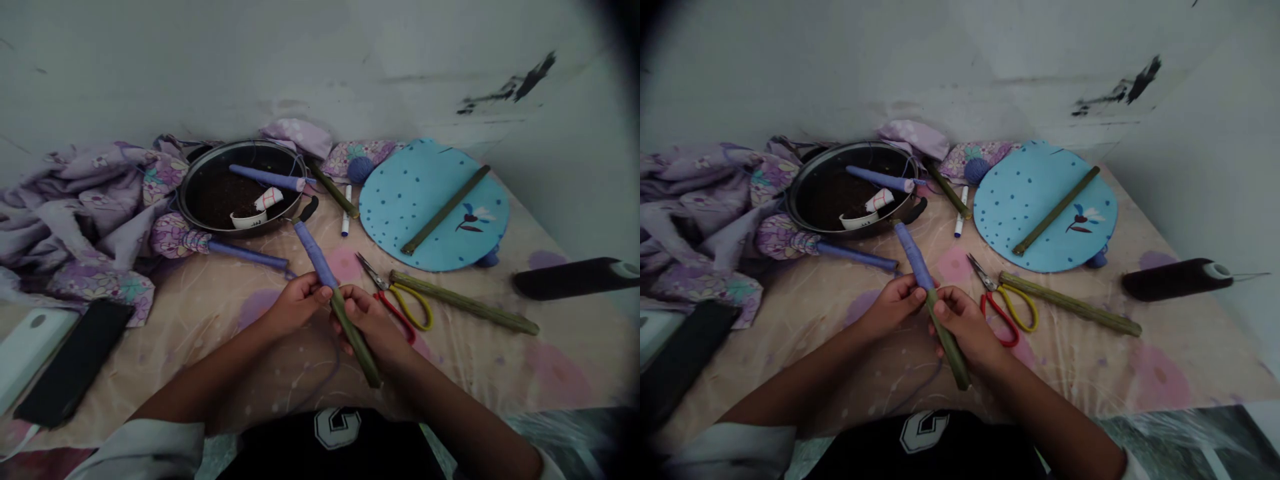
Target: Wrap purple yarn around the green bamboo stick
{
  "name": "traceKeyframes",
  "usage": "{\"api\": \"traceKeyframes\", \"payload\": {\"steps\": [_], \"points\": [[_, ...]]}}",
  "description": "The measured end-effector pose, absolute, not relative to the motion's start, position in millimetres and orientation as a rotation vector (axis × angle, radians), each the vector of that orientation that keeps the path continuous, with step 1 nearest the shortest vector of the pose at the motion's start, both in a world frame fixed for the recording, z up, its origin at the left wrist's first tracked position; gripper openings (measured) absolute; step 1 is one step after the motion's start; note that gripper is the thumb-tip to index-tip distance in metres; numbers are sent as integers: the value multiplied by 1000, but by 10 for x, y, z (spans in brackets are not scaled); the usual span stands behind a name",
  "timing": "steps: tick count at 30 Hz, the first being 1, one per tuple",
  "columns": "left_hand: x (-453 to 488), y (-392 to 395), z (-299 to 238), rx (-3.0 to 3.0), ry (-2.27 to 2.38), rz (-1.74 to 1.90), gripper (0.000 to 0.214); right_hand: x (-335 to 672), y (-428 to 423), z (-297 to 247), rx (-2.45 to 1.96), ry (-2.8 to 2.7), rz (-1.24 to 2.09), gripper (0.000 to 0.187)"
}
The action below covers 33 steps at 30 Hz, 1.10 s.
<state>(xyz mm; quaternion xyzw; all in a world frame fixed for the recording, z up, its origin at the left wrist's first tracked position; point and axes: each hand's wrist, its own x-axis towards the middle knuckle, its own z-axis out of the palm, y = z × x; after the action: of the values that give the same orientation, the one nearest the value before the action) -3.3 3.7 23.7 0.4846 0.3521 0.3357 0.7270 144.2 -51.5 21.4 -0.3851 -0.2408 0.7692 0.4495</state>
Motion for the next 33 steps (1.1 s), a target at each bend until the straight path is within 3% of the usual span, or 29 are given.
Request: {"api": "traceKeyframes", "payload": {"steps": [3,8,17,22,33], "points": [[-33,31,232,1017,749,718,39,1442,-504,215,-994,-611,1906,32],[-36,6,181,892,586,625,40,1391,-502,189,-977,-525,1939,36],[-19,57,154,958,786,701,40,1432,-489,176,-901,-384,1999,24],[-25,26,143,865,684,657,41,1417,-464,179,-932,-348,2067,30],[-26,89,89,945,767,713,44,1417,-477,103,-1028,-474,1918,27]]}}
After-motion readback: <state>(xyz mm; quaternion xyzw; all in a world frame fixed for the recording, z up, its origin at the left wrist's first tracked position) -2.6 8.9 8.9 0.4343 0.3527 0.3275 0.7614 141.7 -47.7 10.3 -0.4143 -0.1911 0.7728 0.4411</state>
